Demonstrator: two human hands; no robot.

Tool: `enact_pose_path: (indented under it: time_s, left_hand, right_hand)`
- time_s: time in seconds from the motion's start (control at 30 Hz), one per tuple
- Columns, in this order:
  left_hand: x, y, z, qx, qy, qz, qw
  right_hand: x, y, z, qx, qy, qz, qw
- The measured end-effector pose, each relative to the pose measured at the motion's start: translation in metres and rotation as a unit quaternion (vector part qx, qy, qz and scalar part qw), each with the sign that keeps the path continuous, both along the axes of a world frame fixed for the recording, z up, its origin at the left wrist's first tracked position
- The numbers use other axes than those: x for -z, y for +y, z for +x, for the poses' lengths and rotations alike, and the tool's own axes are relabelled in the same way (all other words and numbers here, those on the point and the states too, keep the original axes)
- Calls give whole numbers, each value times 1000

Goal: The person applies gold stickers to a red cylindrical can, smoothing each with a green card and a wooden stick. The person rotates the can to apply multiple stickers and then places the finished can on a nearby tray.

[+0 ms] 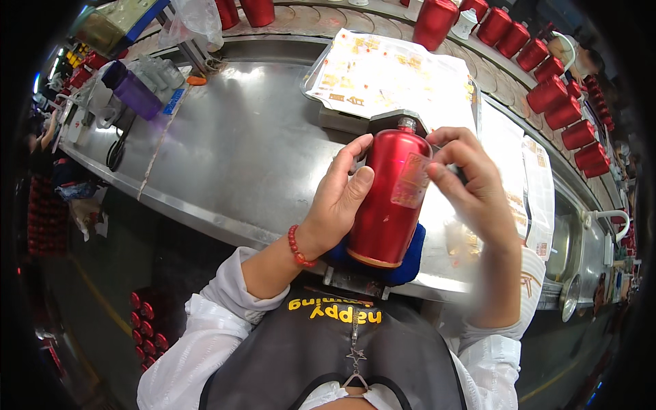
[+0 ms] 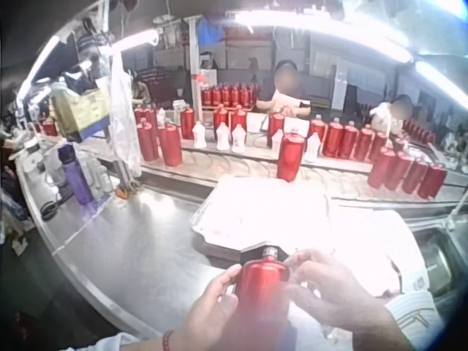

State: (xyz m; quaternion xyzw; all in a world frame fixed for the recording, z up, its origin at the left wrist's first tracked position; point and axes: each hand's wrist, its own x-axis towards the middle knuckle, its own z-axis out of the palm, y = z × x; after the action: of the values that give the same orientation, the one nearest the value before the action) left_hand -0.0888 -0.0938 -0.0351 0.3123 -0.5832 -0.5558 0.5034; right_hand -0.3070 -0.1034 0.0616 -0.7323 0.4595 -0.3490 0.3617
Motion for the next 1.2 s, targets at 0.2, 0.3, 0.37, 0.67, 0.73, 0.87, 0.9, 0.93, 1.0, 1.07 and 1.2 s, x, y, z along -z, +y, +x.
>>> enact_pose_path:
  time_s: [0.2,0.3,0.37,0.67,0.73,0.87,0.9,0.93,1.0,1.07,1.2]
  left_hand:
    - [-11,2,-15,-77,-138,-50,986]
    - [-9,7,-13,-68,-140,-25,988]
    - [-8,10,-13,-66,-133,-15,989]
    - [-6,9,-17,-62,-115,3,991]
    - [-6,10,-17,-65,-114,4,991]
    - [-6,9,-17,-69,-122,-8,990]
    - [-5,10,-16,-70,-135,-15,988]
    - [-4,10,-16,-71,-148,-22,986]
    - [-2,8,-15,-59,-101,4,993]
    - [1,7,-14,-38,-59,26,997]
    - [6,4,-11,-20,-28,25,999]
  right_hand:
    - [23,2,6,24,66,-135,988]
    - [23,5,8,24,72,-139,987]
    - [23,4,8,22,69,-145,987]
    - [28,0,7,31,40,-131,990]
    - [28,0,7,30,40,-131,990]
    - [26,-3,6,27,45,-135,989]
    - [28,-2,5,26,46,-135,989]
    - [29,-2,4,21,48,-139,989]
    - [30,-6,2,11,54,-147,988]
    - [29,-4,5,18,41,-140,989]
    - [29,-5,5,16,38,-144,989]
